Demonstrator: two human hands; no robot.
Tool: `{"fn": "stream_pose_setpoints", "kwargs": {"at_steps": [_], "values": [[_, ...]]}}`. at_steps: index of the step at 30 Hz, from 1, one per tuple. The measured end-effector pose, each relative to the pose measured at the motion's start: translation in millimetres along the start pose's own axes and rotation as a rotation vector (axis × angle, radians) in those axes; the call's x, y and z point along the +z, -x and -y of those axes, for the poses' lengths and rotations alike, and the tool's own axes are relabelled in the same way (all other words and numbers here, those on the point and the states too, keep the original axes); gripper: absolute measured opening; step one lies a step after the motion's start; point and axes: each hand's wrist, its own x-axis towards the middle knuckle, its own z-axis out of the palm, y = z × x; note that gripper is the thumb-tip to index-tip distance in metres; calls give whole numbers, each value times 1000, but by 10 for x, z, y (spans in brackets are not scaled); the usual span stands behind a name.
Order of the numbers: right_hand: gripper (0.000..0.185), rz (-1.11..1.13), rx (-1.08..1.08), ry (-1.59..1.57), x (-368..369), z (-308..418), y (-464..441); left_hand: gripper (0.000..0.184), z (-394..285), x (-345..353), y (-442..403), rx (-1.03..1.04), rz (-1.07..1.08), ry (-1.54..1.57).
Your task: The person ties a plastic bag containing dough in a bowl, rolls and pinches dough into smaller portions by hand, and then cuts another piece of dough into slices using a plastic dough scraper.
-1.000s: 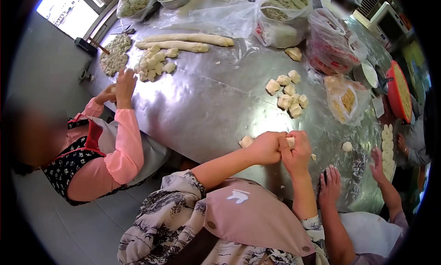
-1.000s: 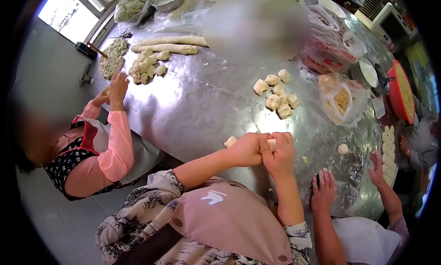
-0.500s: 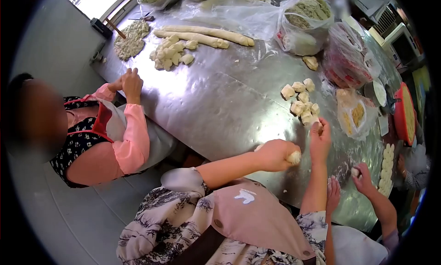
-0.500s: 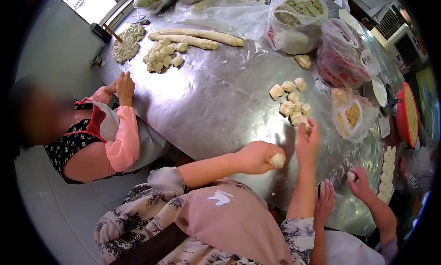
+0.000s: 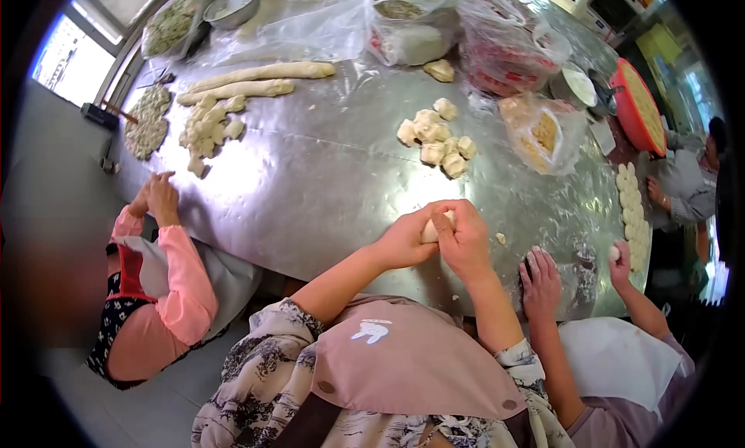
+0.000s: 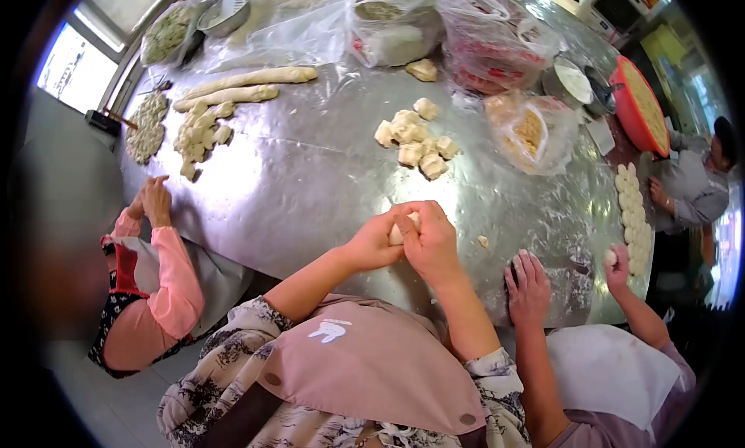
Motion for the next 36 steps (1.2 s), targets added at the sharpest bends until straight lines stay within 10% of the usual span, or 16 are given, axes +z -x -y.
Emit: {"fn": "stream_pose_setpoints", "kwargs": {"at_steps": [15, 17, 18, 21, 26, 36], "values": [[26, -228, -1, 189, 203, -338, -342, 13, -520, -166, 32, -330, 29, -159], [30, -232, 105, 306, 108, -579, -508, 9, -586, -86, 130, -12, 130, -27], [40, -70, 374, 163, -38, -465, -562, 16, -519, -80, 118, -35, 83, -65], [52, -235, -62, 278, 19, -522, -542, 50, -243, -112, -24, -129, -64, -198], [44, 294, 190, -104, 83, -179, -109, 104, 27, -82, -27, -7, -184, -272], [20, -59, 119, -95, 246, -91, -33, 40, 9, -77, 90, -174, -143, -122]]}}
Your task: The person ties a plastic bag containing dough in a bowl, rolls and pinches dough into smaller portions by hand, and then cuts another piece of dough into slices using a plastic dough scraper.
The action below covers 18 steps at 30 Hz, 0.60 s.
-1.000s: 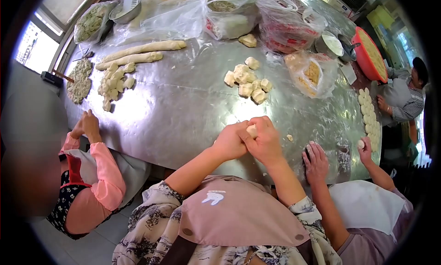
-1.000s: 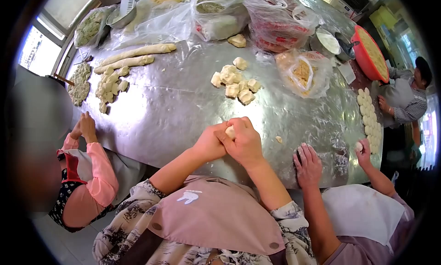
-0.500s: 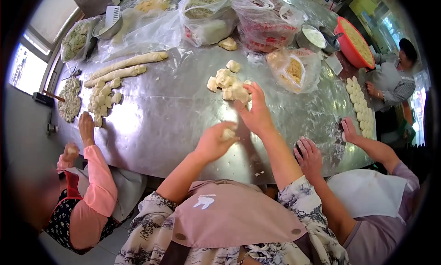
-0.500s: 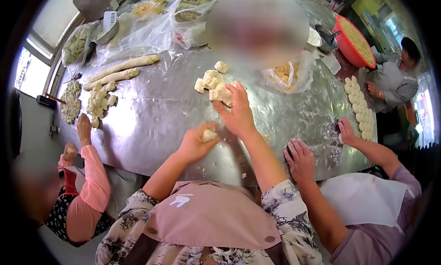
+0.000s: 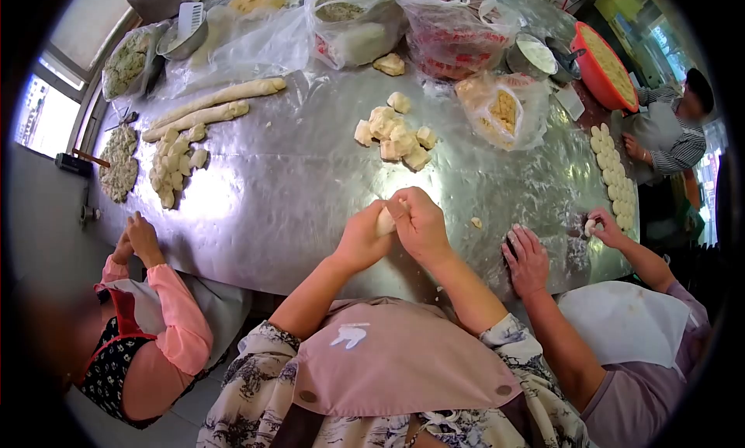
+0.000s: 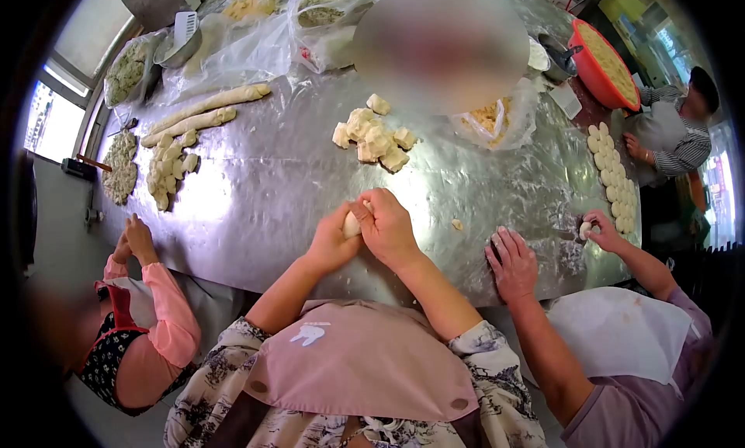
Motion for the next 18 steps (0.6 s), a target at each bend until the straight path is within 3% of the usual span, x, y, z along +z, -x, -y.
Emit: {"fn": "stream_pose_setpoints", "kwargs": {"at_steps": [3, 9, 12, 15, 16, 18], "values": [[21, -31, -170, 70, -37, 134, -21, 30, -44, 18, -47, 78, -37, 44], [24, -91, -188, 155, 38, 14, 0, 15, -219, -39, -22, -55, 48, -183], [27, -126, -118, 170, 94, -227, -84, 14, -243, -87, 36, -78, 120, -70], [32, -154, -14, 367, 16, -469, -291, 14, -397, -108, 203, 44, 285, 210], [38, 24, 218, 297, -129, -454, -321, 26, -409, -108, 193, 71, 300, 143], [44, -68, -49, 249, -54, -434, -358, 42, -358, -139, 103, -51, 165, -51]]}}
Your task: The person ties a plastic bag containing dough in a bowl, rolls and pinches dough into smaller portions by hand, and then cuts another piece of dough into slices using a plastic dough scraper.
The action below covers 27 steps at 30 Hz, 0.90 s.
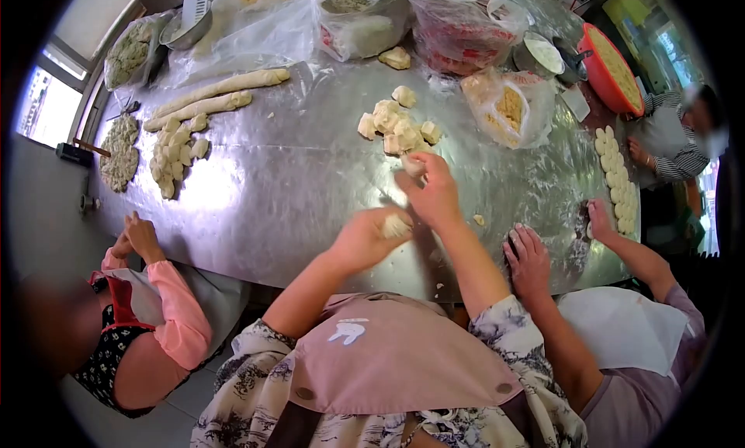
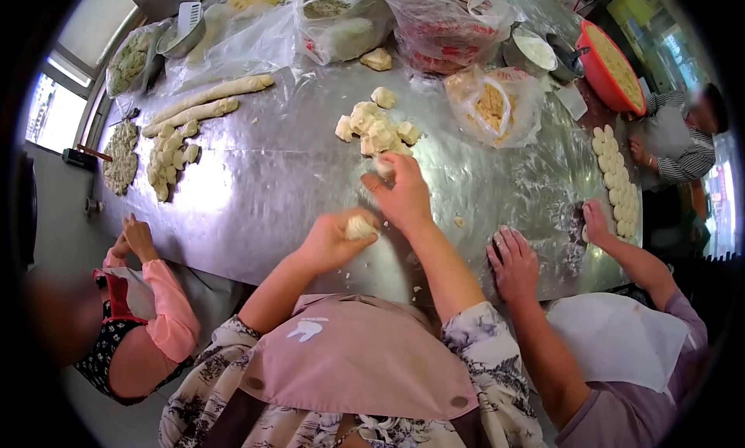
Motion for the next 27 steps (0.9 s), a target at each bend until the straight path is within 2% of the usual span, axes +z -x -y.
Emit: {"fn": "stream_pose_setpoints", "kwargs": {"at_steps": [1, 2, 5, 6, 7, 9, 10, 13, 16, 19, 22, 27], "values": [[47, -75, -108, -27, 2, 5, 35, 51, 53, -21, -52, -70, -47, -95], [53, -24, -86, 6, -22, 14, 70, 91, 199, -36, -104, -108, -38, -130], [47, 315, 225, -325, -192, 302, 208, 112, 251, 6, -105, 93, -232, -228], [42, 501, 325, -400, -293, 492, 210, 118, 115, -12, -109, -36, -163, -180], [37, 399, 59, -260, -174, 461, 342, 117, 163, 10, -120, 20, -177, -142], [31, 337, 13, -280, -59, 472, 487, 116, 306, 85, -182, 138, -205, -63], [27, 334, 39, -257, -76, 487, 484, 105, 353, 104, -197, 239, -272, -78], [26, 220, 91, -233, -32, 454, 513, 76, 398, 16, -150, 410, -121, -231], [24, 128, 122, -223, -91, 530, 440, 38, 140, 16, -36, 2, -42, -21], [29, 74, -85, -214, -98, 592, 402, 19, 164, 25, -50, 18, -105, -27], [31, 87, -136, -174, -125, 638, 404, 12, 111, 15, -35, 92, -101, 79], [24, 9, -35, -190, -72, 602, 416, 16, 156, 0, -39, -63, -28, -6]]}}
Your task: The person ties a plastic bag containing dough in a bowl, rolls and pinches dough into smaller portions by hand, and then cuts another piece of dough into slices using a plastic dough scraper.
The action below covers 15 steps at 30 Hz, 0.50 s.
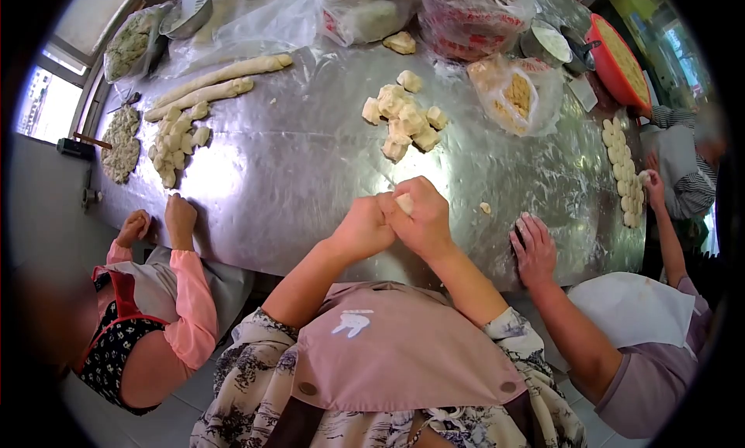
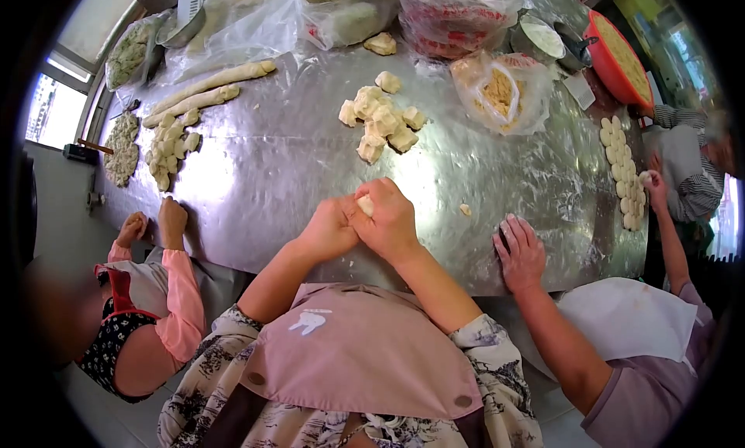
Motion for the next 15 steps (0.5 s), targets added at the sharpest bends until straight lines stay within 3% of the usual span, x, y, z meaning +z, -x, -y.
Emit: {"fn": "stream_pose_setpoints", "kwargs": {"at_steps": [4, 5, 6, 7, 9, 10, 11, 12, 14, 15], "values": [[24, -90, 16, 43, 77, -221, -66, 16, -143, -55, 93, -46, 31, 71], [25, -90, 77, 88, 62, -296, -119, 15, -186, -60, 148, 56, 124, 140], [29, -123, 6, 321, 80, -579, -150, 15, -221, -69, 220, 156, 217, 209], [33, -120, 136, 283, 9, -726, -168, 14, -231, -99, 256, 257, 312, 276], [43, -59, 314, 209, -86, -709, -243, 15, -147, -76, 183, 79, 133, 228], [45, -46, 166, 163, -62, -684, -254, 16, -132, -83, 115, -8, 57, 201], [43, -88, 76, 243, -67, -680, -259, 49, -131, -155, 60, -82, 96, 54], [42, -131, -9, 316, -52, -668, -253, 62, -139, -140, 41, -22, 35, 30], [42, 18, 250, 92, -98, -458, -216, 91, -113, -105, 37, 81, -127, -11], [42, 102, 379, -14, -161, -331, -181, 115, -63, -110, -16, 131, -78, -96]]}}
